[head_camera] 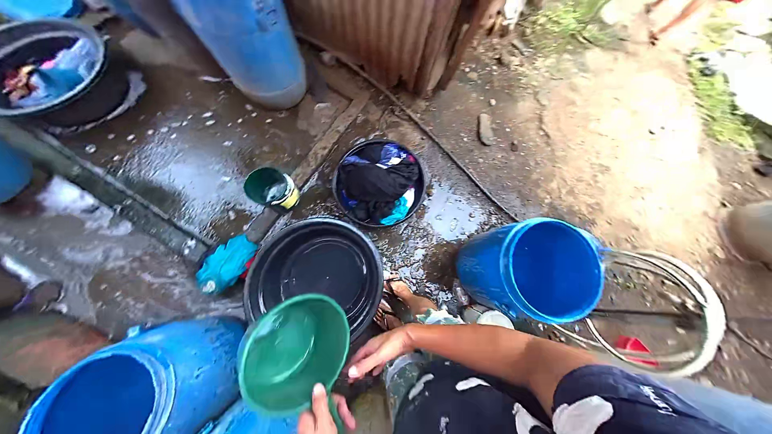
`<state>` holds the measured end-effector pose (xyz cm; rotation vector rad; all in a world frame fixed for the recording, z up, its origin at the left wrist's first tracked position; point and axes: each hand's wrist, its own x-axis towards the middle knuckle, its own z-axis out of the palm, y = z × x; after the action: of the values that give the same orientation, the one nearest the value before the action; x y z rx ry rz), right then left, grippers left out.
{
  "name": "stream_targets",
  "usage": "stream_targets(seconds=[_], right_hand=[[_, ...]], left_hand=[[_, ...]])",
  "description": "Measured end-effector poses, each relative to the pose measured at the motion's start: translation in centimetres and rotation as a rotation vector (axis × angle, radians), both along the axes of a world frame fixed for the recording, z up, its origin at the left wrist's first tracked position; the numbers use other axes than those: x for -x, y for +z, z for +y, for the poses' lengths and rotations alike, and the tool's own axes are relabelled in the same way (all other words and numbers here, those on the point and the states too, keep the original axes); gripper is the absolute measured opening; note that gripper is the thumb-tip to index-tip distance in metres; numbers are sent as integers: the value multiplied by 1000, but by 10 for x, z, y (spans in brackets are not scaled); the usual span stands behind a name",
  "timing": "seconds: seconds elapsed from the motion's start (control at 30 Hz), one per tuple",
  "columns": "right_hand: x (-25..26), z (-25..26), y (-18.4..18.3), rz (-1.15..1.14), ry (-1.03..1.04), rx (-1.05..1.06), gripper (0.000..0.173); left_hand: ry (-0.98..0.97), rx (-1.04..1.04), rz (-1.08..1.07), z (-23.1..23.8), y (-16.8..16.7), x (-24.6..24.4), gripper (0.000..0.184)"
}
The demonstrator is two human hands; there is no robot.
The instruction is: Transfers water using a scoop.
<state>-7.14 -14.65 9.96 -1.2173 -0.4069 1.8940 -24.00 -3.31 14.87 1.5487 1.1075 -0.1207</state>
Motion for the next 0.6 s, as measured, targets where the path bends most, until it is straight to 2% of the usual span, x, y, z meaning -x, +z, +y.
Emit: stream_targets(seconds=[0.07, 0.17, 0.23, 0.33, 0.43, 0.53, 0.6], right_hand=[[1, -8, 28, 49, -202, -38, 53], [-3, -23, 39, 106, -626, 6, 55], [-18, -46, 47, 135, -857, -7, 55], [-30, -85, 62, 31, -1132, -37, 40], [-38, -127, 76, -8, -1433, -57, 23], [-55, -184, 66, 12, -1657, 65, 11], [-54, -237, 43, -83, -1671, 169, 15]], left_hand=[[-85, -8, -27, -3, 8, -46, 60], [-392, 45, -48, -23, 15, -109, 63], [-594, 171, -94, -37, 18, -143, 63], [-894, 158, -150, -64, 34, -175, 55], [-1175, 189, -25, -78, 40, -185, 41], [-1217, 185, 123, -66, 21, -179, 39], [-1145, 121, 237, -39, -1, -166, 40]])
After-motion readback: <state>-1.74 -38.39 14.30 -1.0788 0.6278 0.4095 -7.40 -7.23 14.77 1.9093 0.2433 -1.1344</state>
